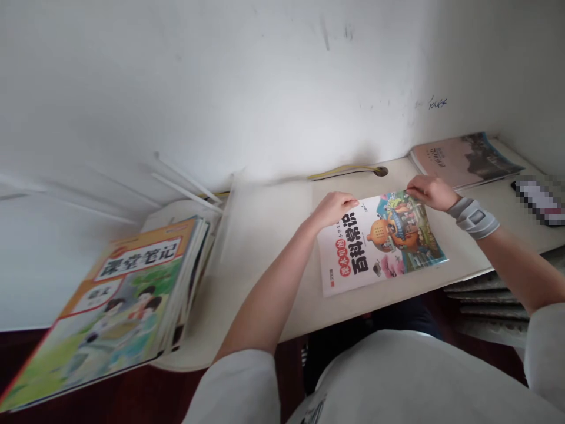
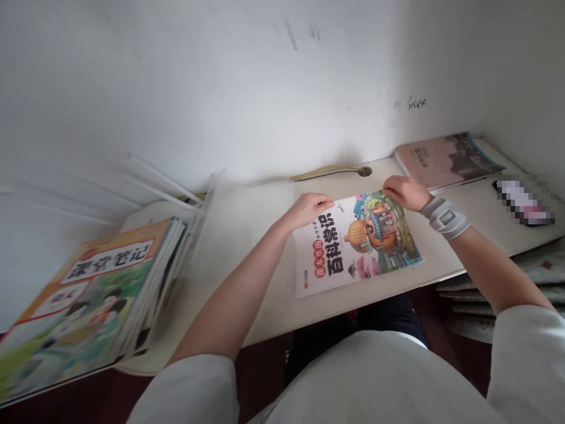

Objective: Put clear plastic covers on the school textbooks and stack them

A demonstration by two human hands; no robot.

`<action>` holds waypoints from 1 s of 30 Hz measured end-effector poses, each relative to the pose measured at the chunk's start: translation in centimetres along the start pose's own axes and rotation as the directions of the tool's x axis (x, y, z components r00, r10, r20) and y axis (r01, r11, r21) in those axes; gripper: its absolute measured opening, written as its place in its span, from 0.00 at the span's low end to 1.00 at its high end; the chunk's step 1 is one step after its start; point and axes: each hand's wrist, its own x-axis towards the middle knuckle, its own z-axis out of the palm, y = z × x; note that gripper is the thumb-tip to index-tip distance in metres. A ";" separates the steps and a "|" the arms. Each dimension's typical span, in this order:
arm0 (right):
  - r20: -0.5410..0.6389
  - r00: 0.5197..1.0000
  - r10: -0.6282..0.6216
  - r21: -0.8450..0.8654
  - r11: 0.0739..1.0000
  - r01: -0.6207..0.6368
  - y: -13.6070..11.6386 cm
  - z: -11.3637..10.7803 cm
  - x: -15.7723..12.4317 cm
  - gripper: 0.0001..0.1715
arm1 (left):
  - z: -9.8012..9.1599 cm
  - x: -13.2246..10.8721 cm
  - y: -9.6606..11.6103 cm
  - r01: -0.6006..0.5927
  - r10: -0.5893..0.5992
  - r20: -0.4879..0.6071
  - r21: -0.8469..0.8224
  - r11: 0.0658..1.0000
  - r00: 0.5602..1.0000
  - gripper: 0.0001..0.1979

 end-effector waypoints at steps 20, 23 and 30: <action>0.345 0.761 0.549 -0.268 0.835 -0.481 2.0 4.3 3.7 0.24 | 0.1 -0.3 -3.2 0.326 -0.344 -0.035 0.419 0.847 0.938 0.13; 0.200 0.805 0.559 -0.432 0.788 -0.439 -0.6 4.5 3.5 0.24 | 2.4 -0.2 -1.0 0.231 -0.238 -0.041 0.445 0.865 0.971 0.12; 0.274 0.944 0.181 -0.248 0.962 -0.112 -7.8 8.6 3.0 0.24 | 8.5 -0.2 1.8 0.177 -0.160 -0.076 0.433 0.884 0.984 0.23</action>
